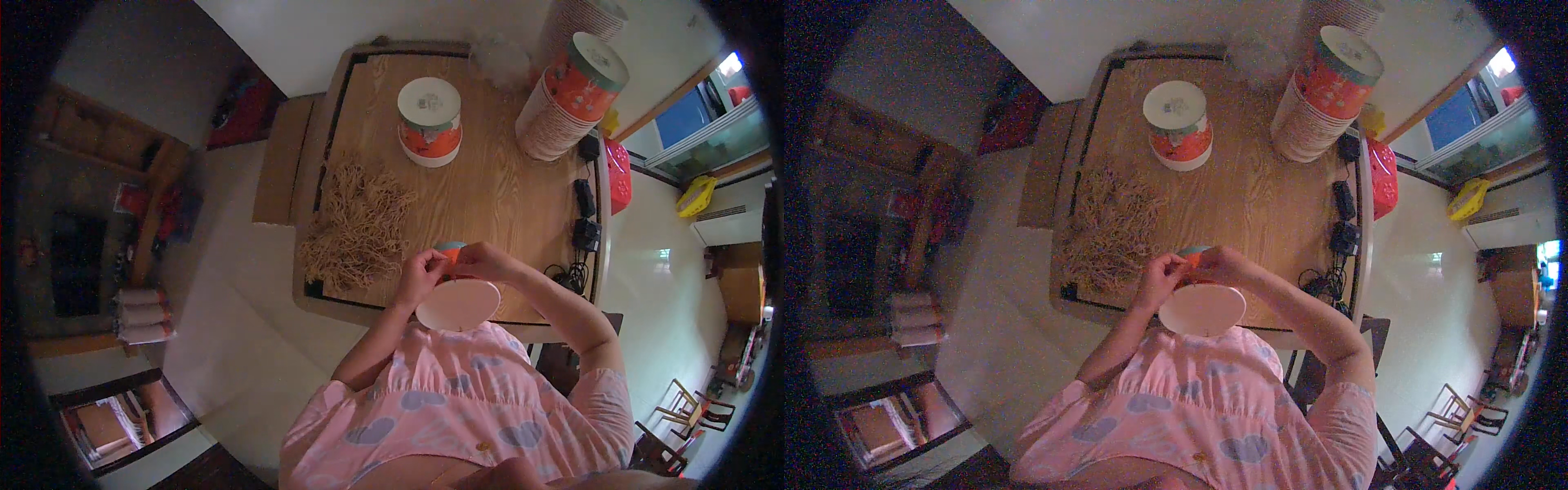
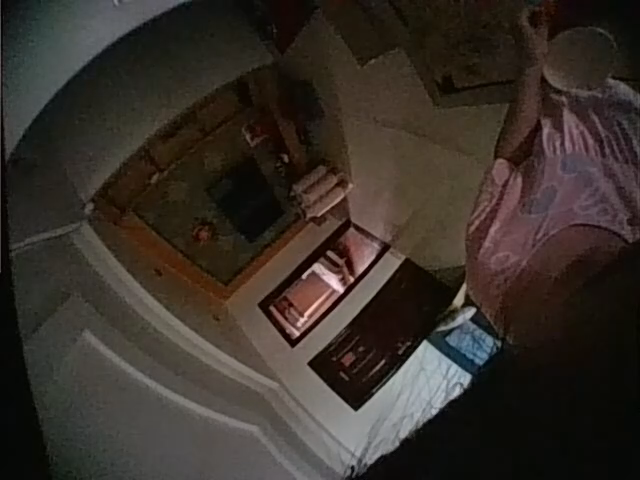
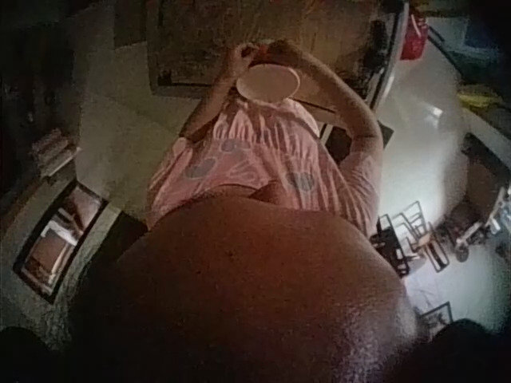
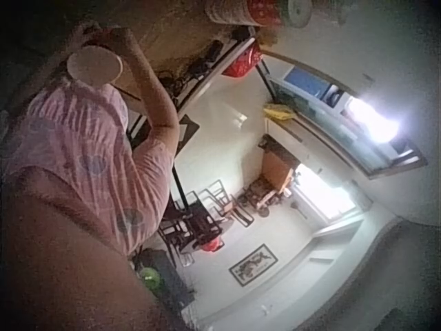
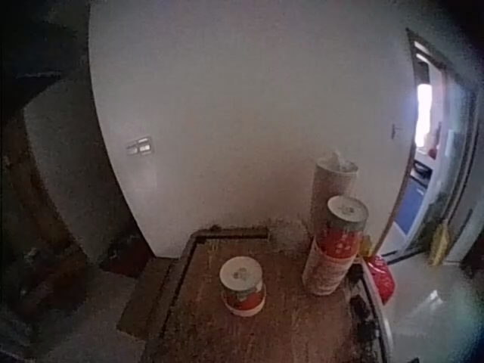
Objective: The person is putting wood shavings into paper cups and then stacking the cups on a wooden table.
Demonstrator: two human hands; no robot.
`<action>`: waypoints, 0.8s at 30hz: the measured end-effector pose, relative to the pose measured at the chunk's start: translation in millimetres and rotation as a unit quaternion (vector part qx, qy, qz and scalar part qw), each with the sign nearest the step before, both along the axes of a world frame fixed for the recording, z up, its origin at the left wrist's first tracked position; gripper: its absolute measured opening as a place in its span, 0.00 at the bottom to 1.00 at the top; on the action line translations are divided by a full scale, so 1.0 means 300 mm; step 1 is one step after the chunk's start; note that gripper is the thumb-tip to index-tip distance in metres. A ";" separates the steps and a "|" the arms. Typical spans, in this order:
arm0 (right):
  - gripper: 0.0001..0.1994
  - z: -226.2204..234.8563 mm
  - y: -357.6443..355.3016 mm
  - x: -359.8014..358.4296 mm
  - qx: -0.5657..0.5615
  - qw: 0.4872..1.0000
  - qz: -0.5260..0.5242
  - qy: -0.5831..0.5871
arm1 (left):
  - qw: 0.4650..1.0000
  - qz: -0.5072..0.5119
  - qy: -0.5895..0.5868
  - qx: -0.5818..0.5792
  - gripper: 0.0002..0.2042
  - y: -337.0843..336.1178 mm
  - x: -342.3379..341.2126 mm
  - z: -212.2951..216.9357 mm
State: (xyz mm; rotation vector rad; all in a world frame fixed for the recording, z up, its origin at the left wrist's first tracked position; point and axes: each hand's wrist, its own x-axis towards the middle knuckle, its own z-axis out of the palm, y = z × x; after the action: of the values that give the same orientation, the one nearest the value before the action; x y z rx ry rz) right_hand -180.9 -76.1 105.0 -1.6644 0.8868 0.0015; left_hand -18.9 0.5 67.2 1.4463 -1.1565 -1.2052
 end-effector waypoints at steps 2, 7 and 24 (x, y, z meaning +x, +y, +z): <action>0.11 0.004 -0.001 0.007 -0.004 1.000 0.007 0.011 | 1.000 -0.008 -0.014 -0.002 0.05 0.005 0.007 -0.016; 0.12 0.040 0.001 0.024 0.001 1.000 0.014 0.017 | 0.998 -0.018 -0.067 -0.007 0.06 0.008 0.006 -0.021; 0.09 -0.004 -0.017 0.001 0.079 0.997 -0.008 -0.001 | 0.996 -0.023 -0.088 0.001 0.06 0.012 0.005 -0.011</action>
State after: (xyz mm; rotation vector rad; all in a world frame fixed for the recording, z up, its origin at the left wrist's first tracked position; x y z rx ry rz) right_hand -180.5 -81.3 103.7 -1.5091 0.8764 0.0566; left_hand -17.5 4.0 63.8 1.5600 -1.3134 -1.1270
